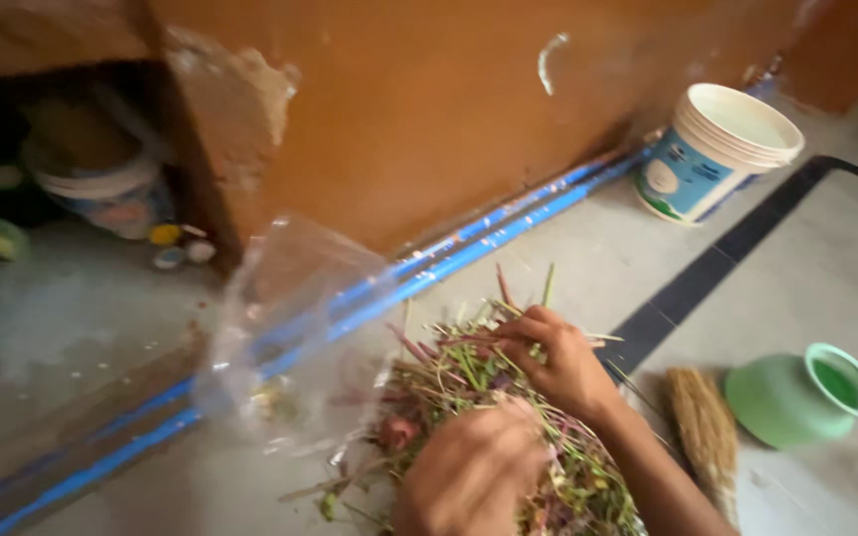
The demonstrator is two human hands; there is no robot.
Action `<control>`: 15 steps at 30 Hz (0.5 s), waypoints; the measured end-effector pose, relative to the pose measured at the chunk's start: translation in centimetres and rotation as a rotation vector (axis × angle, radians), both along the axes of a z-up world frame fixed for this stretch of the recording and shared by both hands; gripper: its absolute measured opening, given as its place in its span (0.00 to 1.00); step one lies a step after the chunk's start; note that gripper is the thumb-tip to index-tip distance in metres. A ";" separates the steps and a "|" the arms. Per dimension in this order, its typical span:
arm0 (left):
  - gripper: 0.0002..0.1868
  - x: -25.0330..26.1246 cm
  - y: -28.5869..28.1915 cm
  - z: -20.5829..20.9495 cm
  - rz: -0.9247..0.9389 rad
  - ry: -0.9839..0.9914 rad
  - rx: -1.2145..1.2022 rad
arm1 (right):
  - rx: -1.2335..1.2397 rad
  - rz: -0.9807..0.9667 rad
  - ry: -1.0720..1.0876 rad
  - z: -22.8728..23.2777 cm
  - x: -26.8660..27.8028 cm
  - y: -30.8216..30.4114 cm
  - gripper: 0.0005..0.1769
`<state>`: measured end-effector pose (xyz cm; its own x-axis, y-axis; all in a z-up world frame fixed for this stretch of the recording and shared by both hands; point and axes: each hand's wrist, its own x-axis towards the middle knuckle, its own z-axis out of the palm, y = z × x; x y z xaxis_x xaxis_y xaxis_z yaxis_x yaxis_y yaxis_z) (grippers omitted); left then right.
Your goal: The person sits on the floor and sorts through a pile of mixed vegetable scraps, including stems and leaves. They pick up individual pieces, separate them, and place them back into the pile.
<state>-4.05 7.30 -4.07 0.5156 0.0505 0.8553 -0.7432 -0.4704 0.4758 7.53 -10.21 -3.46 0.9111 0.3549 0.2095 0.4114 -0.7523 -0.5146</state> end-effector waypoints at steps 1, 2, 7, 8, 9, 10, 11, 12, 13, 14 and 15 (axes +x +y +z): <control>0.09 0.1 -0.9 -0.6 0.015 0.124 -0.086 | 0.018 0.000 0.087 0.0 -0.4 0.0 0.11; 0.13 0.2 -0.9 -1.4 0.131 0.163 -0.018 | 0.037 0.000 0.173 -0.2 -0.8 -0.1 0.11; 0.16 3.5 0.9 -4.7 0.036 0.787 -0.194 | 0.030 0.169 0.102 -3.2 -1.9 0.2 0.10; 0.15 3.6 0.9 -5.0 0.017 0.843 -0.231 | 0.045 0.181 0.092 -3.6 -2.0 0.3 0.10; 0.14 4.0 1.0 -5.3 0.001 0.893 -0.267 | 0.061 0.197 0.077 -3.8 -1.7 0.4 0.10; 0.13 4.4 1.1 -5.5 -0.016 0.943 -0.304 | 0.041 0.150 0.098 -3.8 -1.4 0.5 0.10; 0.13 4.6 1.2 -5.7 0.012 0.890 -0.281 | 0.025 0.107 0.124 -3.8 -1.4 0.6 0.09; 0.14 4.9 1.3 -5.7 0.039 0.836 -0.257 | 0.008 0.065 0.151 -3.9 -1.4 0.8 0.09; 0.15 5.2 1.5 -5.8 0.064 0.779 -0.233 | 0.058 0.059 0.152 -3.8 -1.3 0.9 0.09; 0.14 5.3 1.9 -5.8 0.062 0.800 -0.237 | 0.108 0.053 0.153 -3.7 -1.3 0.9 0.10; 0.12 5.3 2.4 -5.9 0.059 0.820 -0.244 | 0.155 0.047 0.153 -3.5 -1.2 0.8 0.10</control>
<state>1.22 9.71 -9.94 0.9572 0.2307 0.1749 -0.0974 -0.3121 0.9450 6.32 -9.45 -6.97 0.9196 0.3721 0.1259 0.3526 -0.6409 -0.6819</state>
